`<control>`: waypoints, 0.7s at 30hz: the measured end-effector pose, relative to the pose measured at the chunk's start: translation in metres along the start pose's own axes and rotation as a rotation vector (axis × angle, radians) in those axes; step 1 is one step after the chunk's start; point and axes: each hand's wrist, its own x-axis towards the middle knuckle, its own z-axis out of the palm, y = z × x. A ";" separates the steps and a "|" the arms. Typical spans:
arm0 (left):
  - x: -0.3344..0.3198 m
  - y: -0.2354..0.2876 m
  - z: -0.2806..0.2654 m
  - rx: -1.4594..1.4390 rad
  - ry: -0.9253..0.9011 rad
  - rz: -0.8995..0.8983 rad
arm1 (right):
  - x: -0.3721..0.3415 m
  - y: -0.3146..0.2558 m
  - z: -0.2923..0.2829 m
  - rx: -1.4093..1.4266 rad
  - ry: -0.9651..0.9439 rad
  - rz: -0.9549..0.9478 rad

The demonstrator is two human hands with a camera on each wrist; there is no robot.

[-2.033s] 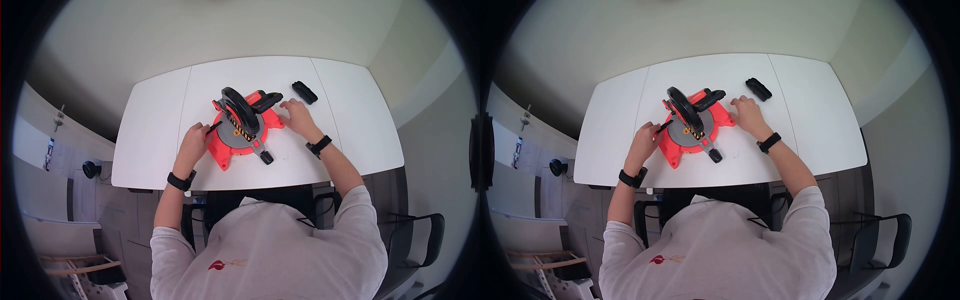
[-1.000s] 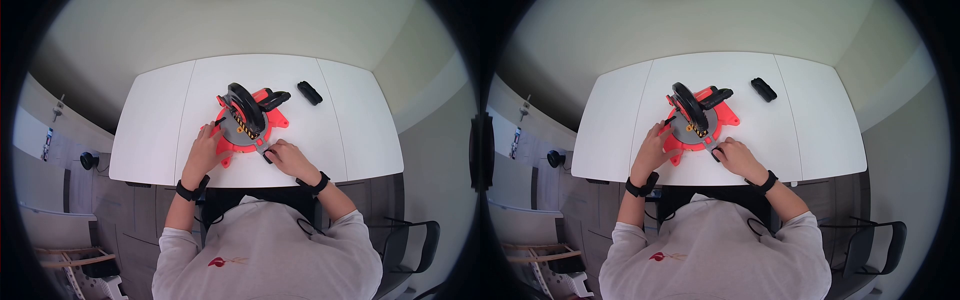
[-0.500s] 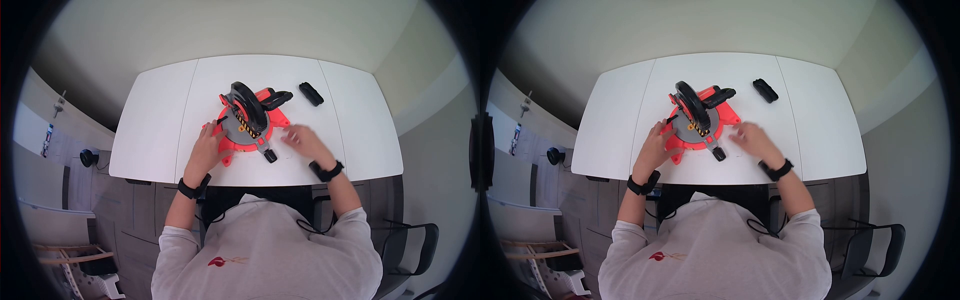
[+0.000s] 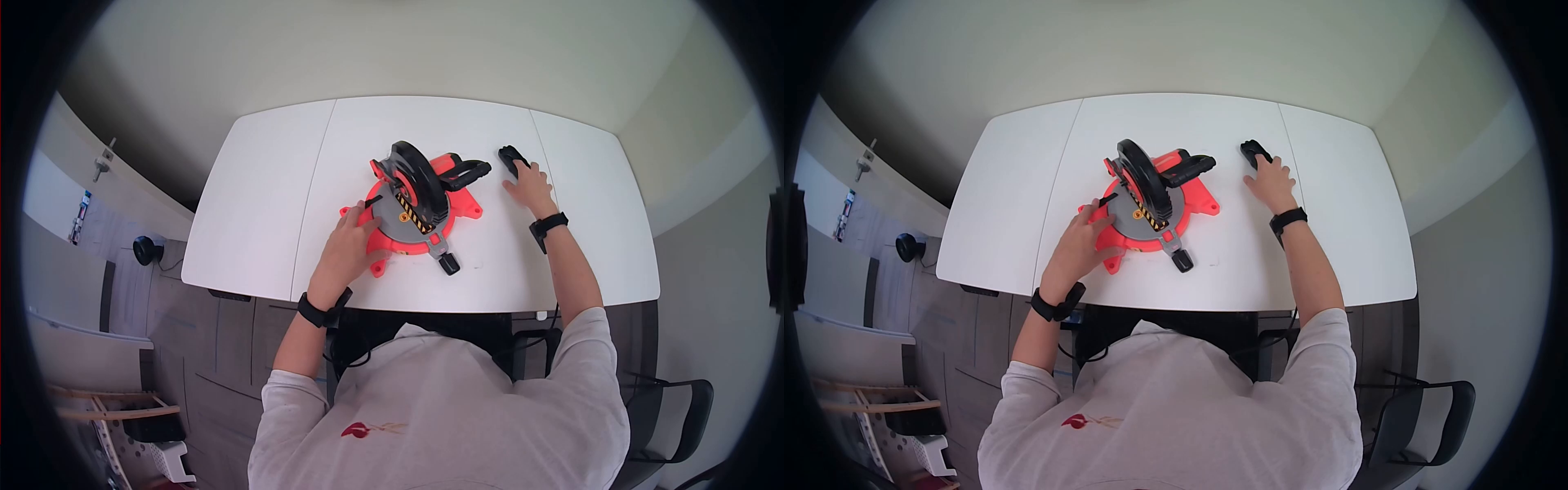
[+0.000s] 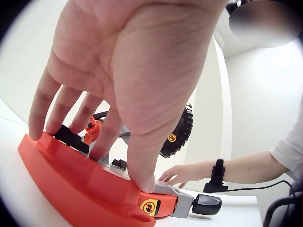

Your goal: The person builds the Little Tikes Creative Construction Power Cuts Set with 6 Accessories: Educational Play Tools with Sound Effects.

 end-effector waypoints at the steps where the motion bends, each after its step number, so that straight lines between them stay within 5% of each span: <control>1: 0.000 0.000 0.001 0.005 0.001 0.000 | 0.004 0.004 0.005 0.018 0.005 -0.010; 21: 0.000 0.002 -0.002 0.024 -0.003 0.015 | 0.003 0.022 0.000 0.377 0.151 -0.173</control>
